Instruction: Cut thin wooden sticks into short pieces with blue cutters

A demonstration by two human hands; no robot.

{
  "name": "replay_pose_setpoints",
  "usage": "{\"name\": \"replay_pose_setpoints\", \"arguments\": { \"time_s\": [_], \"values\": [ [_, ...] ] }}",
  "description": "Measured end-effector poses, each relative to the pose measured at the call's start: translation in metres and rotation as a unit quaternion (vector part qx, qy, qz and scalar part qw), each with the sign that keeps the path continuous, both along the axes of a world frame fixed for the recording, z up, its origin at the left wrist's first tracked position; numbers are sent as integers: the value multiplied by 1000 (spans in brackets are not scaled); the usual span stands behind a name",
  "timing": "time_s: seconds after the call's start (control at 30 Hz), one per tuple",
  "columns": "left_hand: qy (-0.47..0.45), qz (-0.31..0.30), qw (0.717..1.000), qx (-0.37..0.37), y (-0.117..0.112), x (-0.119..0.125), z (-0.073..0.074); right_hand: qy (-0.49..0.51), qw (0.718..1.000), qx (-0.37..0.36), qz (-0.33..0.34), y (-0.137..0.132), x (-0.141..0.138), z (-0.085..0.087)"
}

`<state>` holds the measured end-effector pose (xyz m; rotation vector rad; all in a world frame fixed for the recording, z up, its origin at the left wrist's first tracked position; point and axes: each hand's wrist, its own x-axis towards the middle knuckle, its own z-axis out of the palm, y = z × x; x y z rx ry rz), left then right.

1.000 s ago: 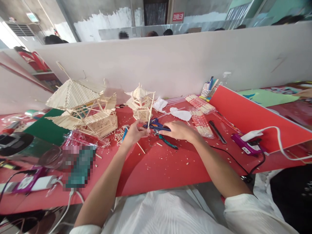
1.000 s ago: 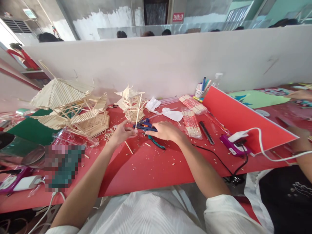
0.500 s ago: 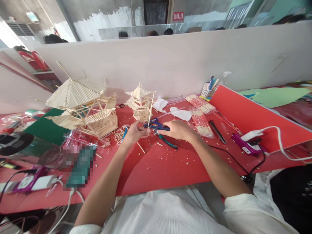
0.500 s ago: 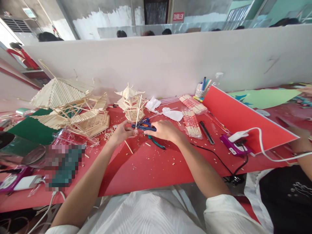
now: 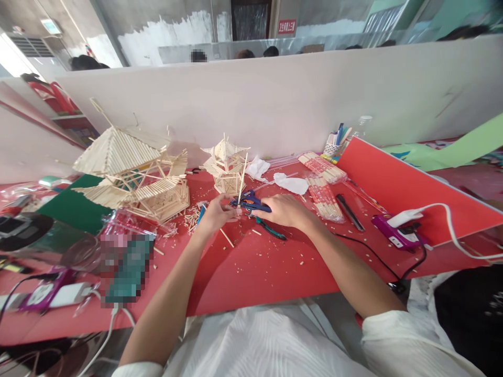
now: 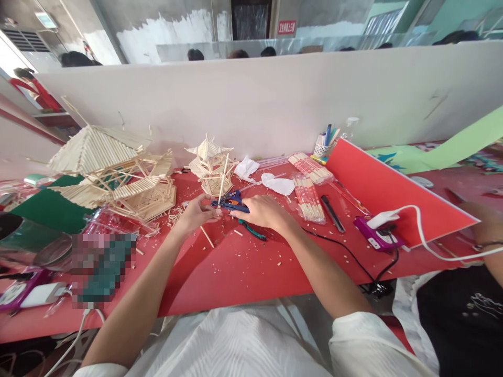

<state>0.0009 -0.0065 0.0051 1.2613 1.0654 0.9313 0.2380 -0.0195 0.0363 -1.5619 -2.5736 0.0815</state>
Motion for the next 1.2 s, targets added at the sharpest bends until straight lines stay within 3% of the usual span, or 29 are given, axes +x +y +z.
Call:
{"name": "replay_pose_setpoints", "arguments": {
  "time_s": [0.23, 0.37, 0.47, 0.6, 0.67, 0.77, 0.87, 0.97, 1.1, 1.2],
  "values": [
    [21, -10, 1000, -4, 0, -2, 3, -1, 1000, 8, -3, 3, -1, -4],
    [94, -71, 993, -7, 1, -8, 0, 14, 1000, 23, -7, 7, 3, -5],
    [219, -112, 967, 63, 5, -14, -9, 24, 999, 36, -10, 11, 9, -6],
    [349, -87, 919, 162, 10, -20, -22, 28, 998, 59, -5, 15, 14, -8],
    [337, -62, 920, 192, 10, -20, -23, 20, 998, 63, -6, 17, 14, -9],
    [277, -17, 928, 250, 5, -16, -12, -3, 998, 64, -12, 16, 13, -9],
    [198, -57, 931, 300, -5, -10, 6, -28, 997, 69, -23, 14, 10, -8],
    [184, -92, 921, 331, -11, -6, 17, -40, 997, 64, -9, 9, 5, -7],
    [219, -88, 904, 356, -9, -7, 16, -28, 998, 51, 20, 6, -2, -10],
    [223, -85, 912, 334, -6, -9, 12, -20, 999, 43, 26, 7, -5, -14]
  ]
}}
